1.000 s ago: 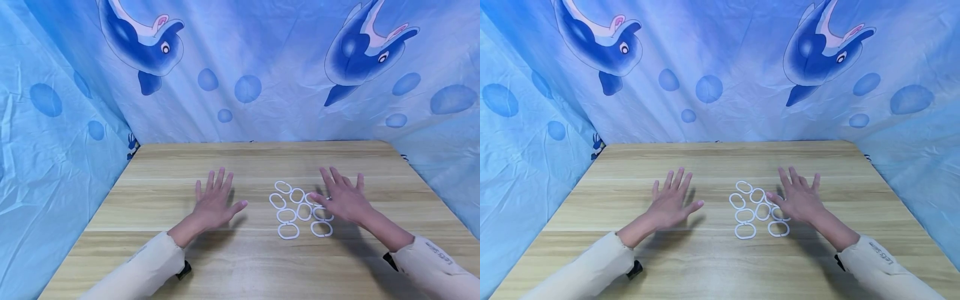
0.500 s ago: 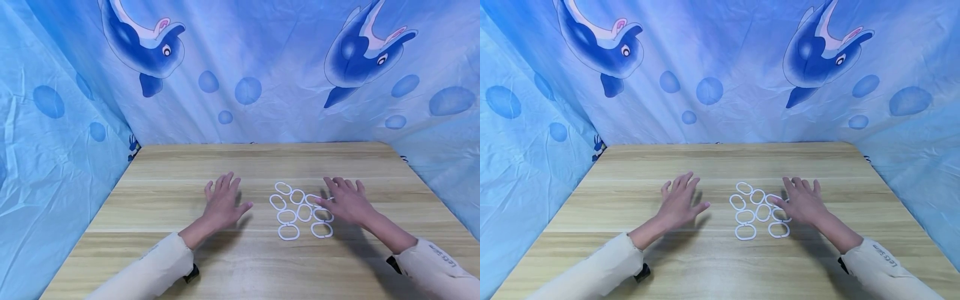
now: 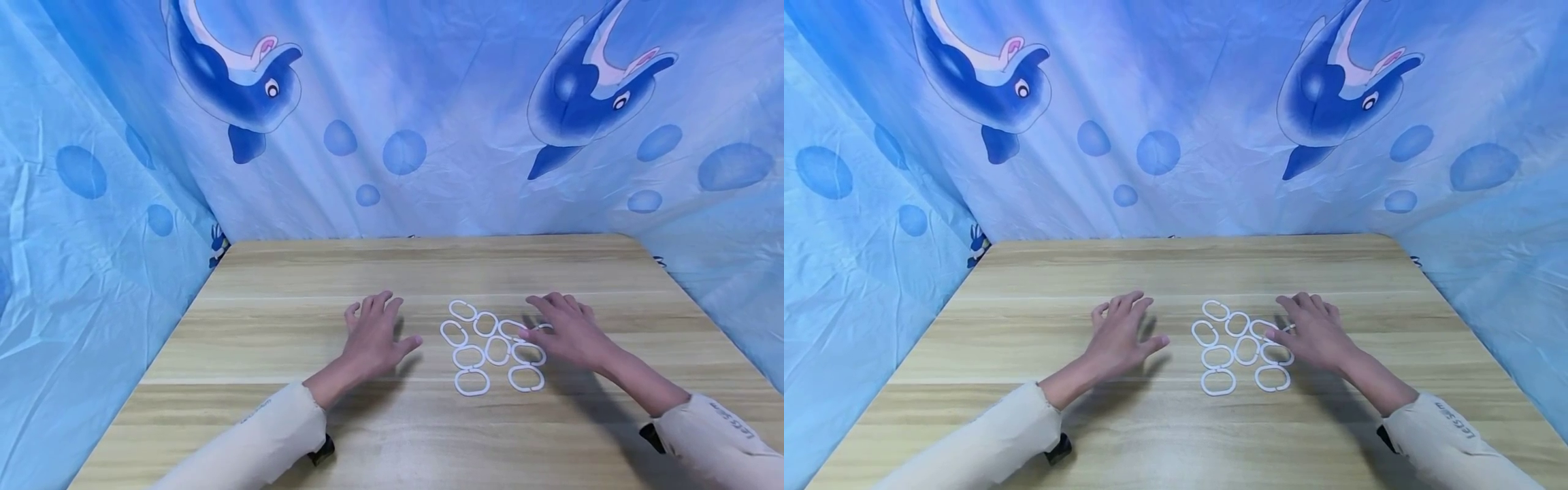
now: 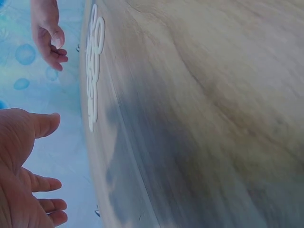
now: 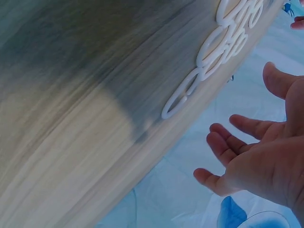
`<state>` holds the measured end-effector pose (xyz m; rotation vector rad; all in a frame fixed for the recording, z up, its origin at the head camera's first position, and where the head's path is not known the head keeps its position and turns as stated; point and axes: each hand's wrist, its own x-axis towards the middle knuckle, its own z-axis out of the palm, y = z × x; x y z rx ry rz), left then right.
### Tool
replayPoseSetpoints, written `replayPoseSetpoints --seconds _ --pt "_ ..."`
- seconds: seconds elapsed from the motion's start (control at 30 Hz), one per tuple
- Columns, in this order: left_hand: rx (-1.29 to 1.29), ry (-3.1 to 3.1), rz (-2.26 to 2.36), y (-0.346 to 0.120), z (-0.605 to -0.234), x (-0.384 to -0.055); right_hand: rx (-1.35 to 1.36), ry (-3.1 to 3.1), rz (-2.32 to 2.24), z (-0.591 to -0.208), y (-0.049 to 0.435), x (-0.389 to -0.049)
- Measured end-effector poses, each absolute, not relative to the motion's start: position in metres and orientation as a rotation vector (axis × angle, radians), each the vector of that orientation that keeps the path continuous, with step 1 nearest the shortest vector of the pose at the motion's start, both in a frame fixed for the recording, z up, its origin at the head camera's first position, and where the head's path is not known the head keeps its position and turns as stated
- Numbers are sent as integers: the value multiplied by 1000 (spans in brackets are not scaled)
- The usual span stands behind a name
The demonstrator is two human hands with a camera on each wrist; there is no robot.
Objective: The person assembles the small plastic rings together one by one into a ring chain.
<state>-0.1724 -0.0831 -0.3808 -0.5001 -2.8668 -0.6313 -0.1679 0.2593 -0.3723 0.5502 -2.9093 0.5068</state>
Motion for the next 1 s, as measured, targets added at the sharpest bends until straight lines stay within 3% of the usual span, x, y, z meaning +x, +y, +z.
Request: replayPoseSetpoints --seconds 0.6,1.0 --pt "-572 -2896 -739 -62 -385 -179 644 -2866 604 -378 283 -178" --pt "-585 -2947 -789 -48 -382 -185 559 -2969 552 -388 303 -183"
